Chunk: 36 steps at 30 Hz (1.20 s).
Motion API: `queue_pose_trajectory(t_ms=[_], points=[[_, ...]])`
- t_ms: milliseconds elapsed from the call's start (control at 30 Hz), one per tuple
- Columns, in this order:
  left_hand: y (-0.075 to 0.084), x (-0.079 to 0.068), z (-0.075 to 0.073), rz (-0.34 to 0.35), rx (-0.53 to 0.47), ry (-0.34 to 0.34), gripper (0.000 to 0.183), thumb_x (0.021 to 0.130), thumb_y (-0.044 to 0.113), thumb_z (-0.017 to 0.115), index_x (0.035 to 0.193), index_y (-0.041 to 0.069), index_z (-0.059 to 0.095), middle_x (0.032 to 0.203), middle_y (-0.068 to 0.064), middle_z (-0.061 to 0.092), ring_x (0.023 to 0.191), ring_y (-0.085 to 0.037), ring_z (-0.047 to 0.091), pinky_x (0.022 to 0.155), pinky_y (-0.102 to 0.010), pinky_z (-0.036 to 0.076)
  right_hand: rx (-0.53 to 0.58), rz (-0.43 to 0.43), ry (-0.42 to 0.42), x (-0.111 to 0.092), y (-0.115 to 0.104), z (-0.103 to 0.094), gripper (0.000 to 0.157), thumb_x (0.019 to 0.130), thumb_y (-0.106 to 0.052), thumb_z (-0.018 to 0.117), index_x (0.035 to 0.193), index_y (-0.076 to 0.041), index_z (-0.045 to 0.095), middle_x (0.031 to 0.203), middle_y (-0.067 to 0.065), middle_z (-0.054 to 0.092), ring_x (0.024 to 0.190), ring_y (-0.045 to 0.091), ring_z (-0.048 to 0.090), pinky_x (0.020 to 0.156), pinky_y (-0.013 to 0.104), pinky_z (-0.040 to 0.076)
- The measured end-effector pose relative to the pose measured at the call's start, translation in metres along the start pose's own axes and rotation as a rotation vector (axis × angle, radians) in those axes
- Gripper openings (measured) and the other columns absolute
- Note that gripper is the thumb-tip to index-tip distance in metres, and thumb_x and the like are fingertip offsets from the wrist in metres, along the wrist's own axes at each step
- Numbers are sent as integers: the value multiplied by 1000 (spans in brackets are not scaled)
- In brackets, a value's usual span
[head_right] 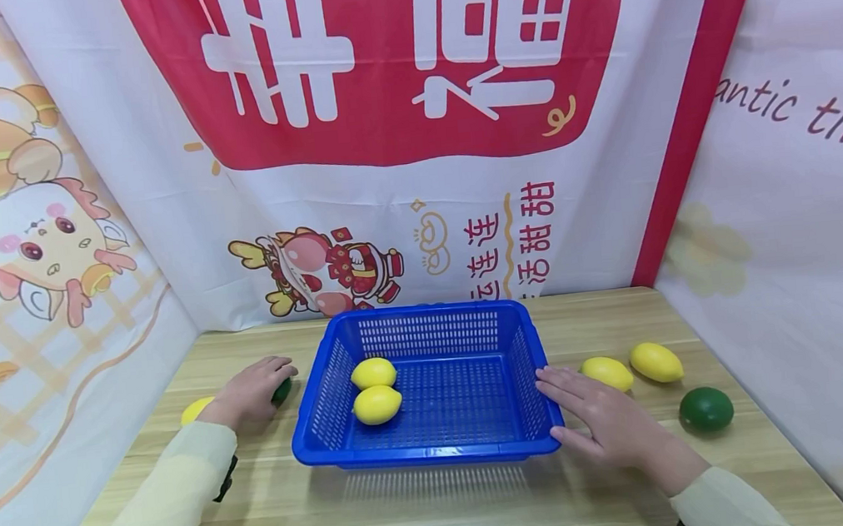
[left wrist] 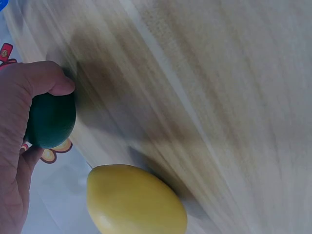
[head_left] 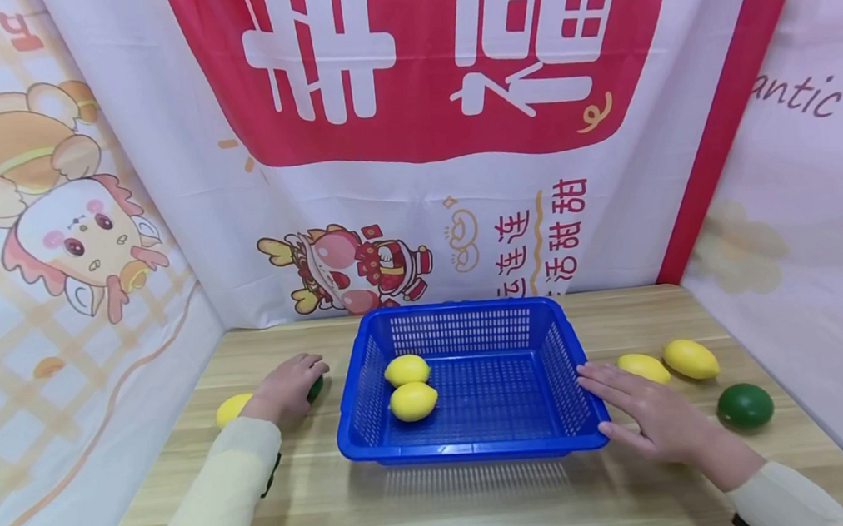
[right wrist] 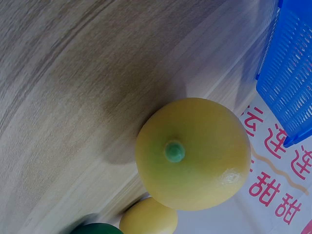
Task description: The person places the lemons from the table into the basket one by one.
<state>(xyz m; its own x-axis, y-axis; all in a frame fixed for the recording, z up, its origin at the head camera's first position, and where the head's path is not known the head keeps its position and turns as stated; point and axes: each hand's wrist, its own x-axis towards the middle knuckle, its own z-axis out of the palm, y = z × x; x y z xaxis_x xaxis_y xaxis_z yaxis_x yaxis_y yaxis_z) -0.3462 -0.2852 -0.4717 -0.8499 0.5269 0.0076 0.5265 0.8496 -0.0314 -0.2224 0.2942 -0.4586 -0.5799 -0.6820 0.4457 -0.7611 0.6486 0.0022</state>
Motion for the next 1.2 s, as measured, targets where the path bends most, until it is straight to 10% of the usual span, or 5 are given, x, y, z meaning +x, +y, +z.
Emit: queue_pose_trajectory(t_ms=[1200], points=[[-2, 2, 6, 7, 135, 58, 46, 79, -4, 76, 121, 3, 60, 118, -18, 59, 110, -36, 55, 95, -50, 48, -1, -10, 24, -1, 1, 3, 59, 89, -34, 68, 139, -6, 54, 145, 8, 49, 132, 27, 45, 112, 16, 13]])
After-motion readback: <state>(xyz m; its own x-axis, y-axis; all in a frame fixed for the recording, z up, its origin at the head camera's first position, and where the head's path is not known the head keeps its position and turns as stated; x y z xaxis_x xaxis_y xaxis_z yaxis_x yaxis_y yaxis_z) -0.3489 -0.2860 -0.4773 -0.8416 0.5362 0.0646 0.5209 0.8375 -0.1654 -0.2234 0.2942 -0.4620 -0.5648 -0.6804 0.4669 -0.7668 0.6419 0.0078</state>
